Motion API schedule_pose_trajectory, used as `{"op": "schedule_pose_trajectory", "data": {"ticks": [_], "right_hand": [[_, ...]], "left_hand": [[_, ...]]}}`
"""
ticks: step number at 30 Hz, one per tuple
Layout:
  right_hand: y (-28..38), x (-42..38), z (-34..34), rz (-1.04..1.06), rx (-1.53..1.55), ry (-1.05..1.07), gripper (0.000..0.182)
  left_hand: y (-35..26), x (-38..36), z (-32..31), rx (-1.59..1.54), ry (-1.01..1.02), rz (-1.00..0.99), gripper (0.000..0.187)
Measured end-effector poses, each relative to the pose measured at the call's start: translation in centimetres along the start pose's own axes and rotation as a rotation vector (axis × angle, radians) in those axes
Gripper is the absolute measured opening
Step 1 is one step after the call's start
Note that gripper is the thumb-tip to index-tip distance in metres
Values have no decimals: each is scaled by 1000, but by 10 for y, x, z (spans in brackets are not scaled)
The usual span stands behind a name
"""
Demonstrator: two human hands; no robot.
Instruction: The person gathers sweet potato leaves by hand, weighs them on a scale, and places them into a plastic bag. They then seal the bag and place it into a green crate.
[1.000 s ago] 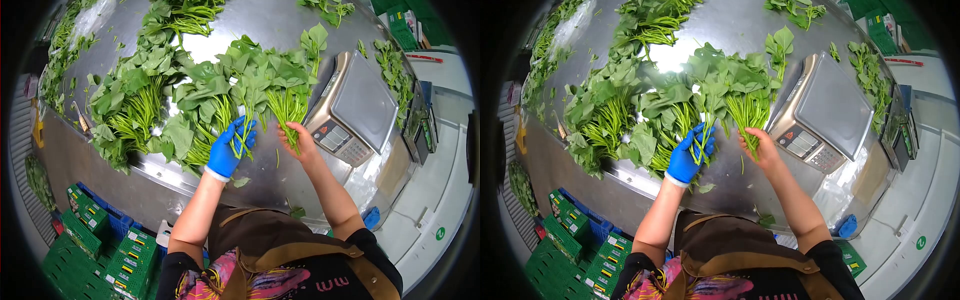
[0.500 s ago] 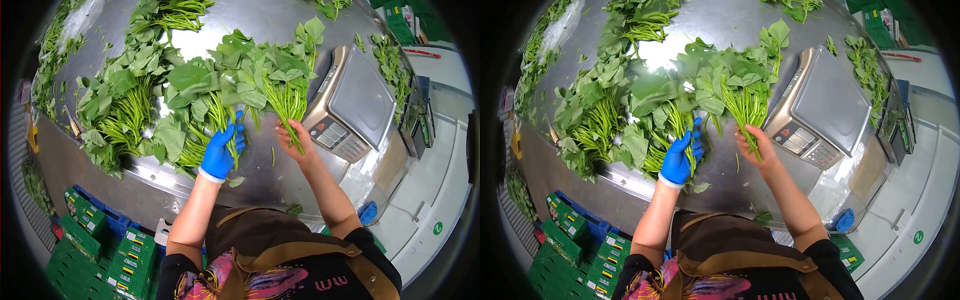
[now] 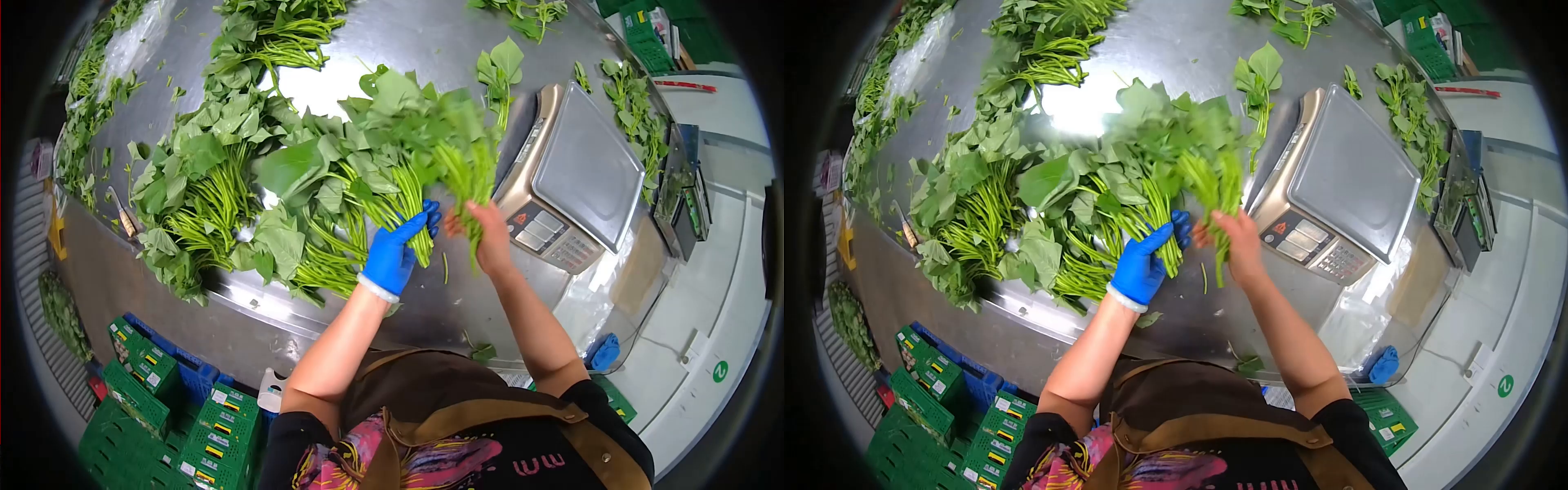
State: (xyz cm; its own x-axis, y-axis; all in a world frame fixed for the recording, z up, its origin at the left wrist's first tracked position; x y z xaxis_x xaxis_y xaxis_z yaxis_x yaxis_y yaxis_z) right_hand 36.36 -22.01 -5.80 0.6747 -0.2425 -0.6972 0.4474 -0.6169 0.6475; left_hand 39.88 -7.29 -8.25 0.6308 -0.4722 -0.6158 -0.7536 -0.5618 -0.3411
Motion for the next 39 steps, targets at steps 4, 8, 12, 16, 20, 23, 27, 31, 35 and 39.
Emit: {"op": "schedule_pose_trajectory", "data": {"ticks": [4,8,12,16,20,23,27,31,35,39], "right_hand": [[-3,20,23,-167,-350,-111,42],[25,13,28,10,-1259,-325,45],[43,-21,-21,376,-1173,-326,38],[27,-5,-63,435,-998,-98,27],[10,24,-45,12,-275,10,17],[17,15,-50,14,-212,60,14],[29,8,-48,166,-88,37,16],[26,10,-49,119,-247,-31,24],[33,-12,-66,75,-1019,35,30],[22,-10,-59,232,-1036,29,26]], "left_hand": [[-13,-10,12,294,-166,-134,33],[-24,-16,3,332,-197,-279,30],[-21,-16,3,273,-190,-241,30],[-20,-17,-1,264,-173,-230,30],[-30,-13,-18,146,-75,-212,28],[-27,-10,-14,-4,-93,-142,29],[-27,-9,-20,-165,-128,-86,33],[-31,-9,-26,-204,-71,-69,34],[-25,2,-2,56,-127,-179,27],[-15,9,8,-1,-107,-192,26]]}}
Point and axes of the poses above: each hand's wrist, its own x-axis towards the middle knuckle, its own z-axis out of the back of the hand, y = z × x, the point moved 6 cm from there along x, towards the middle knuckle, and after that the axes turned 8 degrees about -z, right-handed, at the moved point
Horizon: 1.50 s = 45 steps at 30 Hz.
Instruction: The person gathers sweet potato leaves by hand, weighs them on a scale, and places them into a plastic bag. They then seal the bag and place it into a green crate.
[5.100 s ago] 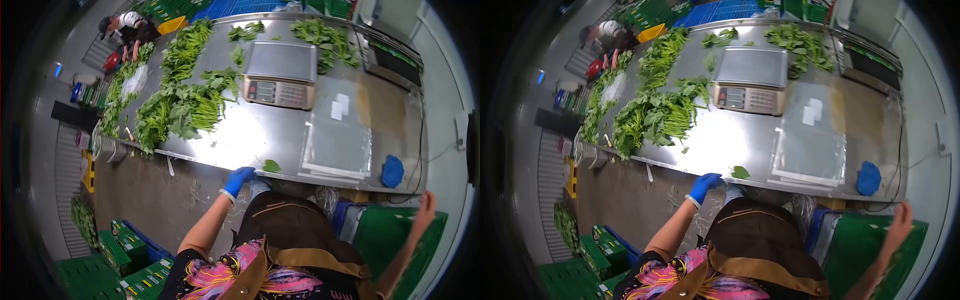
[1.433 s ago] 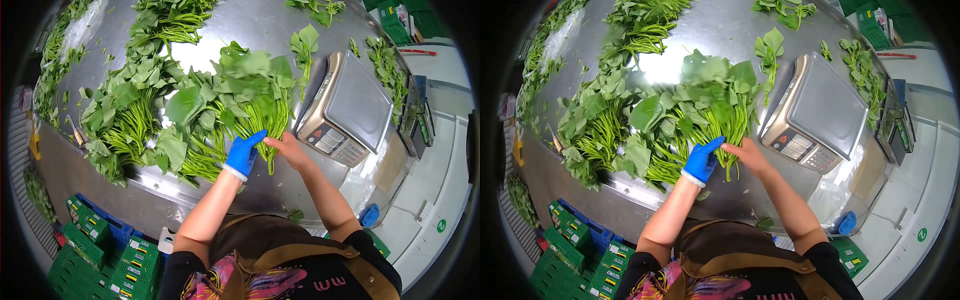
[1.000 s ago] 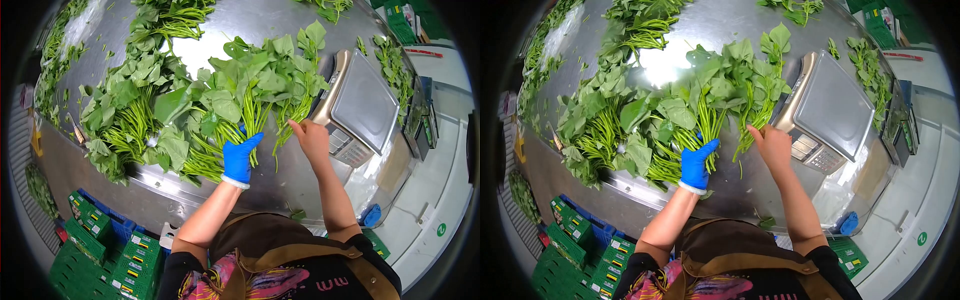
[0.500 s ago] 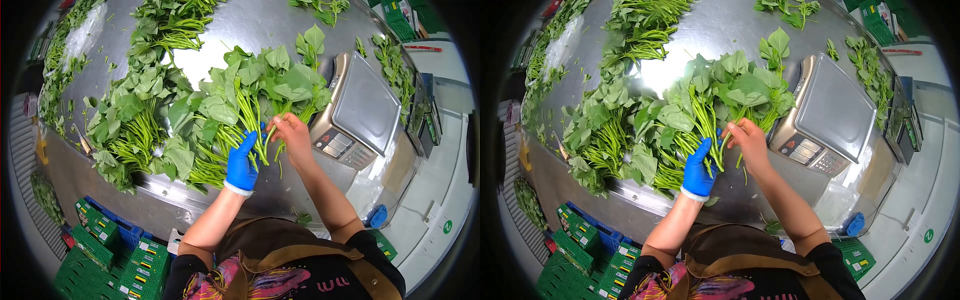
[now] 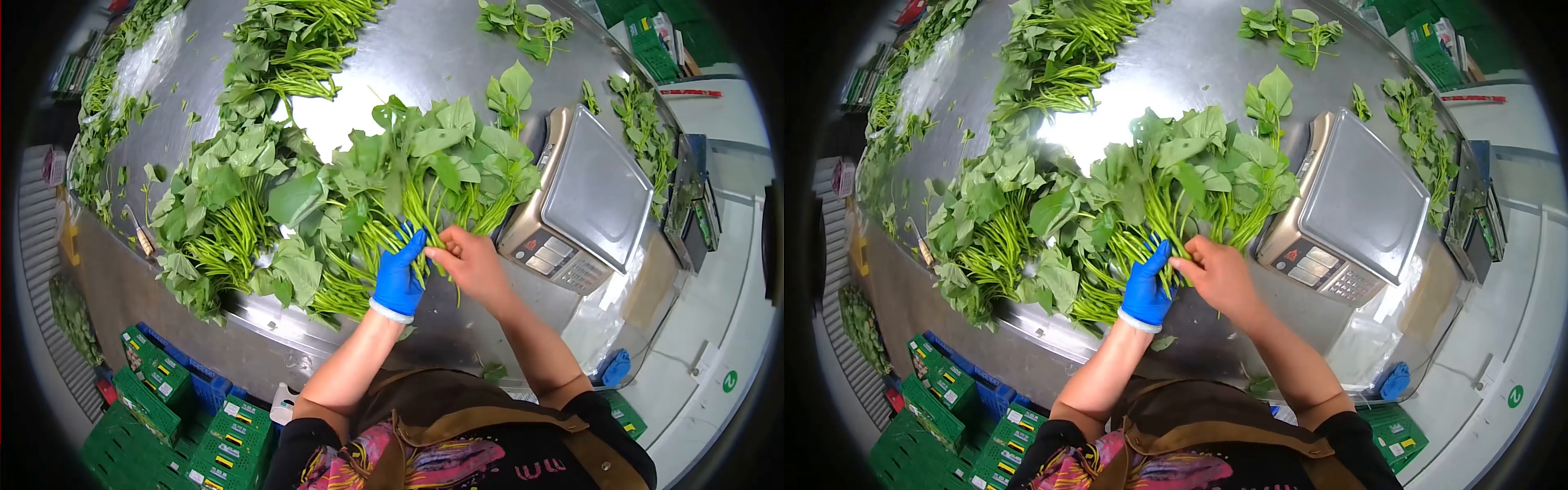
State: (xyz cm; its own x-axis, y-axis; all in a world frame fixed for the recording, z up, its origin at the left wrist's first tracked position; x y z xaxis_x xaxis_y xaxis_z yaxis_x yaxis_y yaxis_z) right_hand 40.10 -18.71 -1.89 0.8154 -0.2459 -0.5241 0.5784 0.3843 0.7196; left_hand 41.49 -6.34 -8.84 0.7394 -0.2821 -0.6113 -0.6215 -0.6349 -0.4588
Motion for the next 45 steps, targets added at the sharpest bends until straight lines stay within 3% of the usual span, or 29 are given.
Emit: {"op": "schedule_pose_trajectory", "data": {"ticks": [3,6,9,13,23,26,29,33,36,41,45], "right_hand": [[14,-13,25,107,-22,-310,23],[-1,-16,46,73,300,-464,22],[-6,0,47,-149,1034,2,23],[0,5,58,-19,1143,135,20],[-11,15,33,-101,1338,325,17],[-18,17,21,-216,1203,201,16],[-11,13,6,-216,630,150,17],[-16,17,-6,-268,768,329,20],[-12,22,-1,-236,665,424,23],[16,36,95,-12,345,-111,33],[36,67,222,138,450,-330,27]], "left_hand": [[2,-1,-4,-146,40,118,28],[2,0,-4,-219,50,152,31],[1,-2,-8,-212,11,167,34],[1,0,-8,-199,-10,167,36],[-2,0,-19,-54,-72,94,31],[-6,-2,-32,-59,-99,36,27],[-7,2,-45,-60,-71,-18,22],[-3,3,-43,-82,-5,93,16],[-18,-3,-52,19,-83,-35,21],[-12,7,-40,-23,15,12,25],[-12,4,-39,-29,63,50,25]]}}
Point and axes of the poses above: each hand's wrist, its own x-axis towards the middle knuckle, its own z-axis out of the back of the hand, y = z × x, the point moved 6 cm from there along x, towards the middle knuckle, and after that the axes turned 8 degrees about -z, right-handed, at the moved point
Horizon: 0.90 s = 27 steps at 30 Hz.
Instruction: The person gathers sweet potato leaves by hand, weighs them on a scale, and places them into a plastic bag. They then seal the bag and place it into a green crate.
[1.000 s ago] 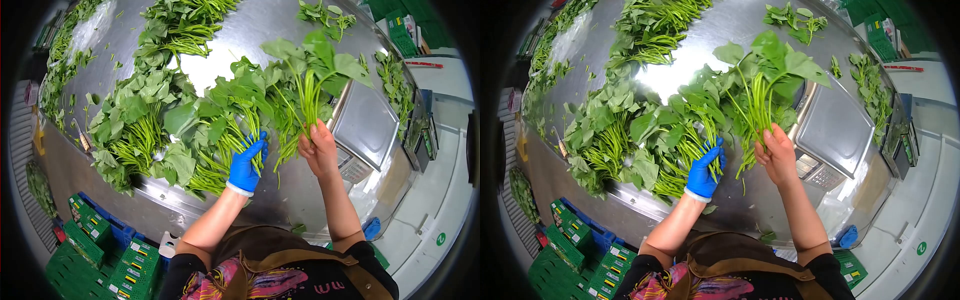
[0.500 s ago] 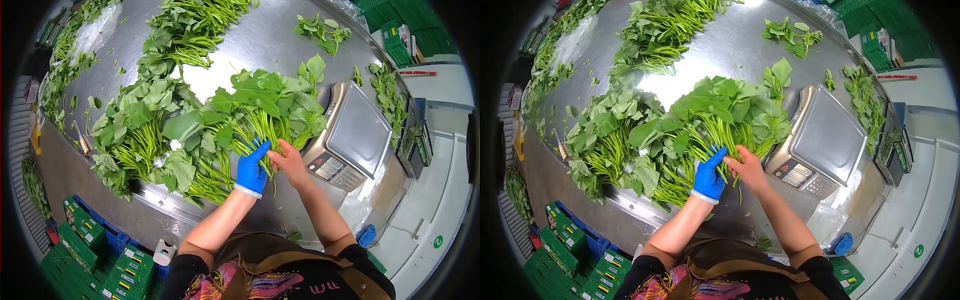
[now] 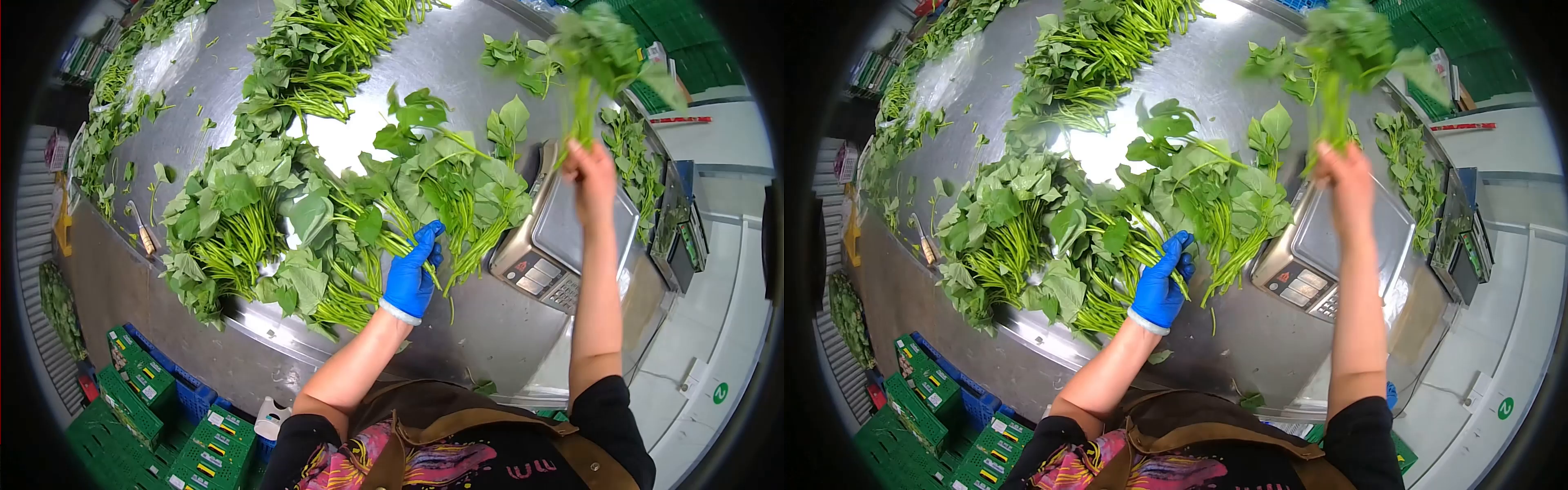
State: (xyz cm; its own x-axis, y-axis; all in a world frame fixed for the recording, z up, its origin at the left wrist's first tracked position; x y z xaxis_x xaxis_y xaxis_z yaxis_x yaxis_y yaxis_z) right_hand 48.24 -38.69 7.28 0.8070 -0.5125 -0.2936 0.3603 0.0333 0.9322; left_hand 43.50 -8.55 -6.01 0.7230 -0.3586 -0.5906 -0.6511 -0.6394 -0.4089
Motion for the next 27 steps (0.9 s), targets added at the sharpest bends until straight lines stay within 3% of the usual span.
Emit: {"op": "schedule_pose_trajectory", "data": {"ticks": [1,4,6,7,8,9,10,12,15,16,18,19,20,22,25,26,27], "right_hand": [[9,17,19,-11,-27,-12,30],[39,16,26,726,-1275,-755,40],[29,-3,-4,736,-1148,-537,49],[7,-7,-30,330,-732,-168,40],[-7,-30,-69,135,-603,-14,29],[-18,-51,-107,254,-664,142,37],[-23,-72,-140,507,-677,221,35],[-35,-101,-182,516,-726,349,23],[-47,-88,-192,411,-585,421,21],[-31,-77,-176,287,-460,317,20],[-1,-37,-130,236,-341,146,24],[24,-13,-103,349,-356,35,26],[50,8,-78,335,-548,-122,30],[85,32,-59,634,-1246,-577,42],[78,33,-84,857,-1119,-283,55],[58,29,-104,779,-1110,-32,60],[38,19,-122,592,-1303,89,63]], "left_hand": [[0,-1,1,-4,4,4,26],[3,-4,4,2,10,23,26],[7,-4,9,19,3,31,26],[8,-2,10,47,13,22,28],[10,-2,14,78,20,16,29],[11,-2,17,112,26,12,31],[14,-1,21,118,38,-9,31],[19,1,28,134,71,-50,30],[19,-4,40,254,57,15,31],[10,-10,26,214,-26,1,33],[4,-12,26,226,32,-10,34],[3,-12,27,230,59,-17,34],[5,-12,31,192,38,-14,36],[10,-14,32,208,21,14,34],[14,-10,35,189,25,40,33],[17,-10,38,177,23,55,34],[19,-9,40,115,10,71,33]]}}
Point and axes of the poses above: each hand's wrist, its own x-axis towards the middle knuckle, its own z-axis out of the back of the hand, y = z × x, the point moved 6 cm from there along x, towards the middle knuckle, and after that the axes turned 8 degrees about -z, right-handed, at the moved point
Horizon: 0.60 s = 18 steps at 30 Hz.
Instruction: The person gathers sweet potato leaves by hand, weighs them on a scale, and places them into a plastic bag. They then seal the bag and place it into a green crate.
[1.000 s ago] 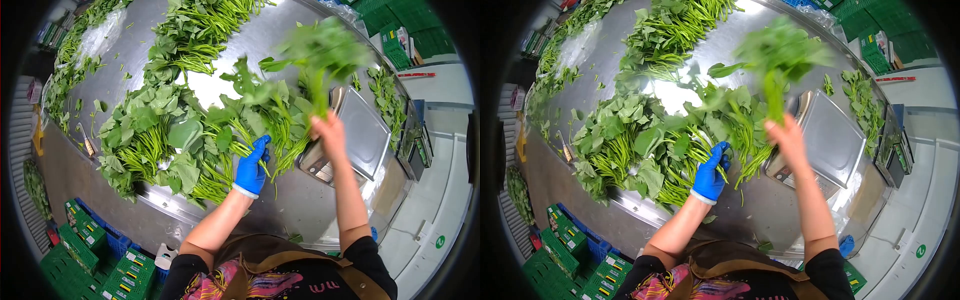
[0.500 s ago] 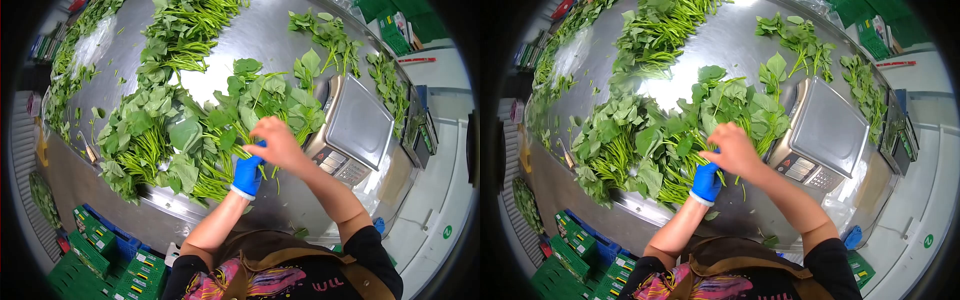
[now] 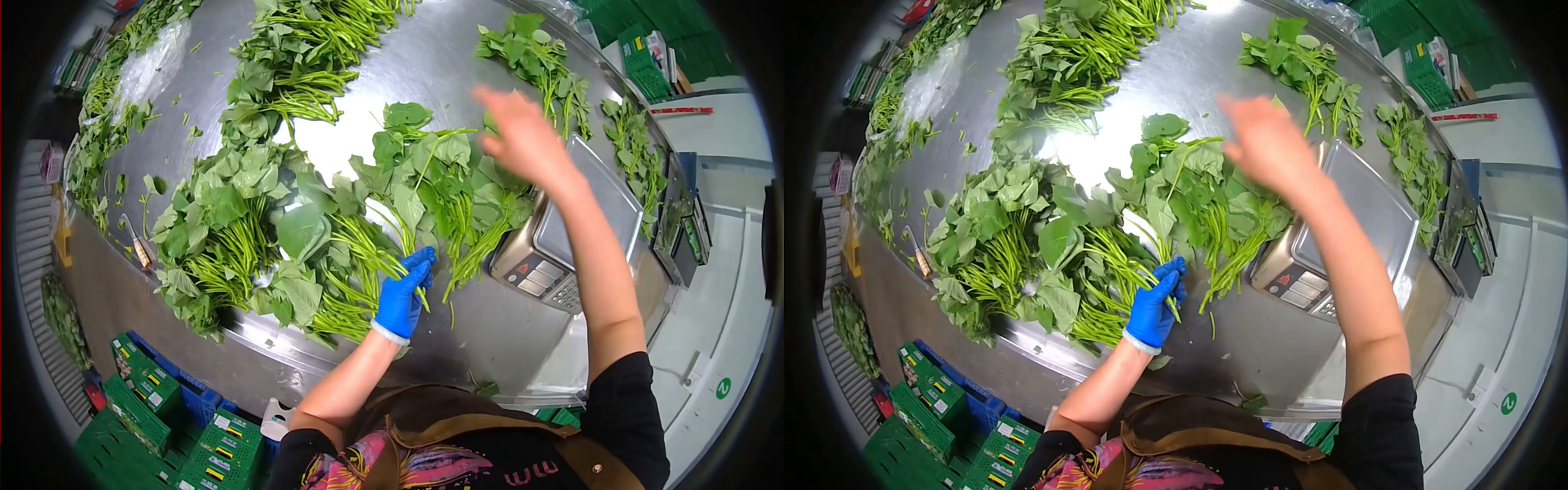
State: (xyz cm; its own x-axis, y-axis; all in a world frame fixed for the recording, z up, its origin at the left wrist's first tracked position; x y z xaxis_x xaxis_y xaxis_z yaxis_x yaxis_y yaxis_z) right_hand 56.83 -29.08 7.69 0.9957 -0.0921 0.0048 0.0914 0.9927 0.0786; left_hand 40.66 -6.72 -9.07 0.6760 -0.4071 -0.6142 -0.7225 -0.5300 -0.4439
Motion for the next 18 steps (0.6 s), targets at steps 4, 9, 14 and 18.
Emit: {"op": "schedule_pose_trajectory", "data": {"ticks": [4,9,14,18], "right_hand": [[13,6,-54,222,-52,180,34],[-65,23,13,-5,172,-467,29],[-86,4,52,-110,-86,-723,28],[-14,-74,-42,-287,121,161,33]], "left_hand": [[-2,0,4,-164,-55,60,33],[-8,5,19,-268,-57,50,36],[-13,1,13,-171,28,-19,34],[-19,-2,3,-192,51,-89,31]]}}
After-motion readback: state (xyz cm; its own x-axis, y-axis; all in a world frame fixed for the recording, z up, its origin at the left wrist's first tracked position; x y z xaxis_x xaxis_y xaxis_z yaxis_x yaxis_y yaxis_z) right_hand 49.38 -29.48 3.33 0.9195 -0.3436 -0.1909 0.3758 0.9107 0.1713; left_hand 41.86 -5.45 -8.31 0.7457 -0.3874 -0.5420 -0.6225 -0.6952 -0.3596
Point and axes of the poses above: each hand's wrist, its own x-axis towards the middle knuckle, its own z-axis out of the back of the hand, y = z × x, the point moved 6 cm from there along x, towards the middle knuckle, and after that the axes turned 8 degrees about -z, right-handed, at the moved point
